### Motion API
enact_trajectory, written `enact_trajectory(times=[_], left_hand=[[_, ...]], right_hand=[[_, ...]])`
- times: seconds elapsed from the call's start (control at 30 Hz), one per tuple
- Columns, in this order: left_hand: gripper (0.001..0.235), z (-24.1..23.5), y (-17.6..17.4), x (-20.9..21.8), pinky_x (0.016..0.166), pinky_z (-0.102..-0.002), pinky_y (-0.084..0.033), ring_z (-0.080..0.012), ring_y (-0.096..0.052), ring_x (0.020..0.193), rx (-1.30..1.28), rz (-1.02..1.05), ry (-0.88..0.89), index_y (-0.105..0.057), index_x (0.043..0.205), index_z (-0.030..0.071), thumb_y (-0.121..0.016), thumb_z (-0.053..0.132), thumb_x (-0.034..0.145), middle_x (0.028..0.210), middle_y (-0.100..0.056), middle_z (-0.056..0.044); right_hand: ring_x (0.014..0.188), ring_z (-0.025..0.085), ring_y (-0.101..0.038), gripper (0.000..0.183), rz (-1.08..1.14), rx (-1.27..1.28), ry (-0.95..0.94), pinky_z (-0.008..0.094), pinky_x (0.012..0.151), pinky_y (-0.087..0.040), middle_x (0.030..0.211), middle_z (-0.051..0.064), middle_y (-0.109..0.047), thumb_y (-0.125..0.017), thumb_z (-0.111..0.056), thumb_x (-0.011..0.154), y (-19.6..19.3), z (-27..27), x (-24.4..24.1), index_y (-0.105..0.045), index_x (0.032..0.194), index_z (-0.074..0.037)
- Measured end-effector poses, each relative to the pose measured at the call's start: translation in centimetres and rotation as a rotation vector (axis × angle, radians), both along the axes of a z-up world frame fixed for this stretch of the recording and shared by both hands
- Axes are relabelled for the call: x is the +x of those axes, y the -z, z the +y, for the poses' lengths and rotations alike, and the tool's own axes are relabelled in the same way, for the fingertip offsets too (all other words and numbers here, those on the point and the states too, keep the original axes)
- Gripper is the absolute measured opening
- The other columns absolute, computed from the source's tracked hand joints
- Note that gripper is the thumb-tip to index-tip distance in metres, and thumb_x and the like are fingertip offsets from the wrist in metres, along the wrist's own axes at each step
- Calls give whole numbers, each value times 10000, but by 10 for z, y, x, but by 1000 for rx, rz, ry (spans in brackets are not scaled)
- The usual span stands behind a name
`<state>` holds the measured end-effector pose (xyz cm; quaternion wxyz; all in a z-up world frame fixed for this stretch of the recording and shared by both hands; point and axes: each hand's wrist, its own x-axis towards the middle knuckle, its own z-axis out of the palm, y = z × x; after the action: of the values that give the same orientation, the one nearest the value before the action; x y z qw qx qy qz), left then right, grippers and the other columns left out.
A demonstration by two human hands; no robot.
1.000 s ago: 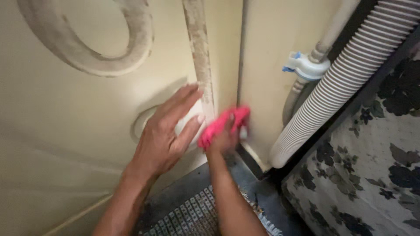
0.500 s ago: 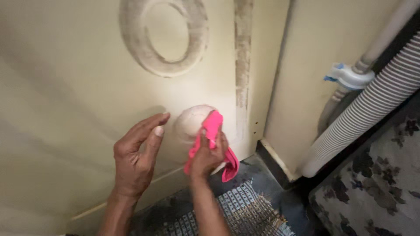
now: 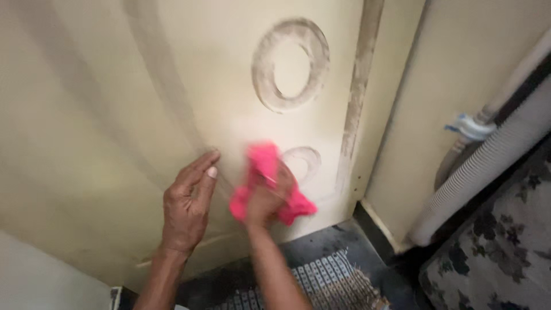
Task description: The person wipes a cream-colored door with a pink cloth. They clean the handle, latch, and decorative panels, moving from top to bottom and covering the entire surface.
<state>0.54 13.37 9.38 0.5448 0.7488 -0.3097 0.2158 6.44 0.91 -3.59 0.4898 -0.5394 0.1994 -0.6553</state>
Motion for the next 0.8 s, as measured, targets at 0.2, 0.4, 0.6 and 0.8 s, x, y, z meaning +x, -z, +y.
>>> enact_trajectory(times=[0.2,0.4,0.6,0.8], left_hand=[[342,15,-18,-12,1114,-374,-452,-262,-623,1317,93,-52,-32,-731,1267,69,-625,224,982,1347,-709,-140],[374,11,-23,1,1156,-376,-410,-267,-553,1396,84,-193,-101,-667,1331,46,-621,200,993,1453,-624,-153],[335,36,-35,-6,1166,-362,-428,-247,-571,1385,53,-126,-155,-708,1292,86,-632,204,989,1409,-669,-110],[435,37,-40,-9,1140,-391,-392,-284,-465,1443,22,-137,-157,-615,1408,77,-568,248,1010,1543,-528,-132]], right_hand=[[729,214,-613,179,-141,793,-352,378,689,-490,855,58,-710,-667,-143,957,79,-18,20,-763,1066,-37],[1162,225,-621,248,-120,191,-686,360,1039,-473,1203,79,-666,-534,-209,1031,45,89,45,-650,1203,-72],[931,210,-731,180,-11,131,-116,343,882,-592,1033,70,-785,-689,-121,979,-32,-47,13,-781,1109,-38],[1112,274,-589,264,-519,41,-525,433,961,-514,1213,130,-598,-616,-94,1002,-119,-17,33,-592,1253,-15]])
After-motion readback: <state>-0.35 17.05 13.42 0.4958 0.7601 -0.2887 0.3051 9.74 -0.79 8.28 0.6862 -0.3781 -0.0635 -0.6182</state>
